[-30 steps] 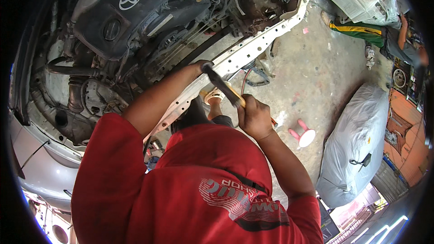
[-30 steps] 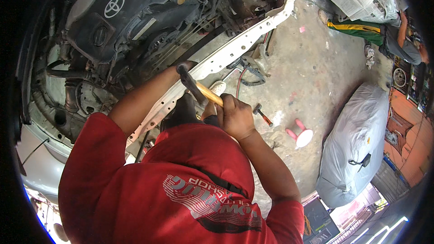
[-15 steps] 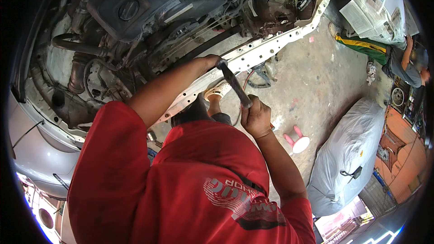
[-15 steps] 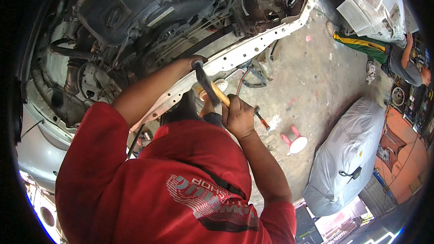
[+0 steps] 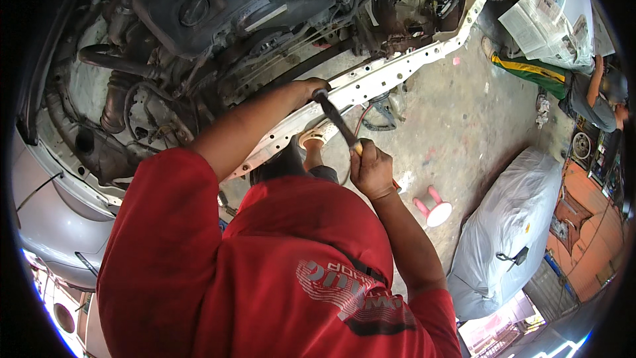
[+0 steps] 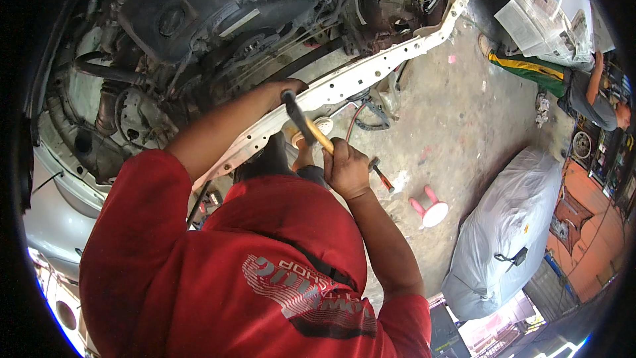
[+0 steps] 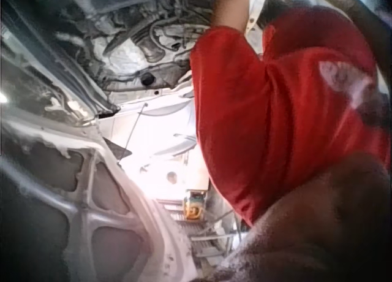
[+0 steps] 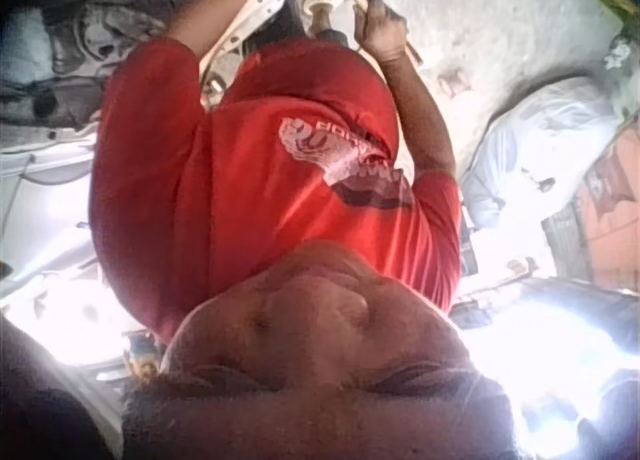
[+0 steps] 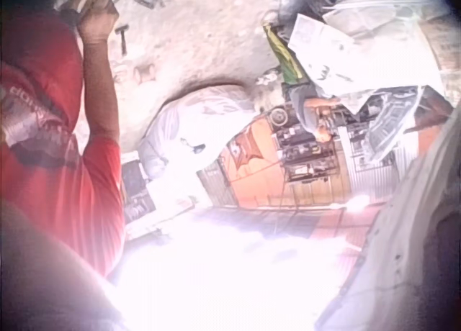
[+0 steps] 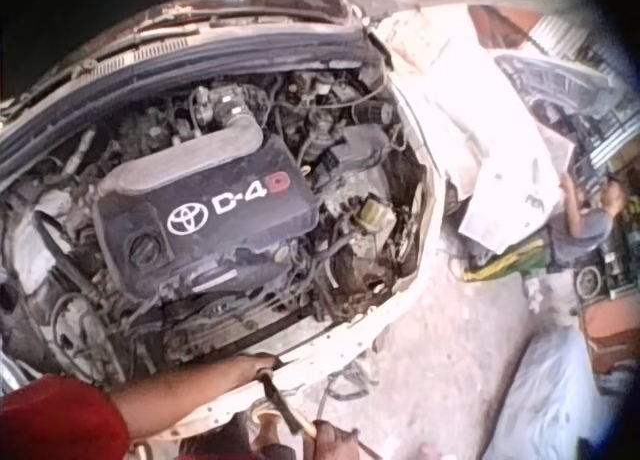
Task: The person uses a power driver and a hammer to straighten and secure a white metal frame component at the front of a vehicle's engine bay.
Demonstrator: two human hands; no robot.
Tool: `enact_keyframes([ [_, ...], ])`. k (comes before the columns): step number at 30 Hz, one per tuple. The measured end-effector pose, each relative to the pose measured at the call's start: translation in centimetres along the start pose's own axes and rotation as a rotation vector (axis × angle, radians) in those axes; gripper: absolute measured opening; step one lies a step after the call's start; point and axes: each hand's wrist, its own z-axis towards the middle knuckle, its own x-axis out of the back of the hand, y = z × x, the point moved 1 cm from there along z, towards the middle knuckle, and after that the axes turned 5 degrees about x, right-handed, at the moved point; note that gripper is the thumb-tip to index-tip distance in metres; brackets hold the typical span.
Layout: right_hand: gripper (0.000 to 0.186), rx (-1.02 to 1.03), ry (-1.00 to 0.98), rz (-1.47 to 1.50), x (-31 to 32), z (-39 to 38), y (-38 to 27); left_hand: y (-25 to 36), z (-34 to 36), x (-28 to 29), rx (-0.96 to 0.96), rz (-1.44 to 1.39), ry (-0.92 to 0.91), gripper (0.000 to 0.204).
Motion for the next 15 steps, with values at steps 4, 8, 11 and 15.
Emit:
enact_keyframes([
  [4, 0.020, -0.110, -0.164, -0.028, -0.1, 1.2, -0.1, 0.1, -0.1, -0.3, -0.024, -0.117, -0.118, 0.018],
  [8, 0.019, -0.061, 0.070, 0.037, 0.9, 0.9, 0.2, 2.5, -0.9, -0.9, -0.099, -0.081, -0.194, 0.018],
  [11, 0.021, -0.138, -0.068, -0.068, 0.9, 1.2, 0.9, 3.3, -1.3, -1.2, -0.120, -0.069, -0.222, 0.019],
  [15, 0.021, -0.117, 0.040, 0.001, 1.3, 0.8, 0.2, 3.7, -1.3, -1.6, -0.121, -0.054, -0.242, 0.019],
])
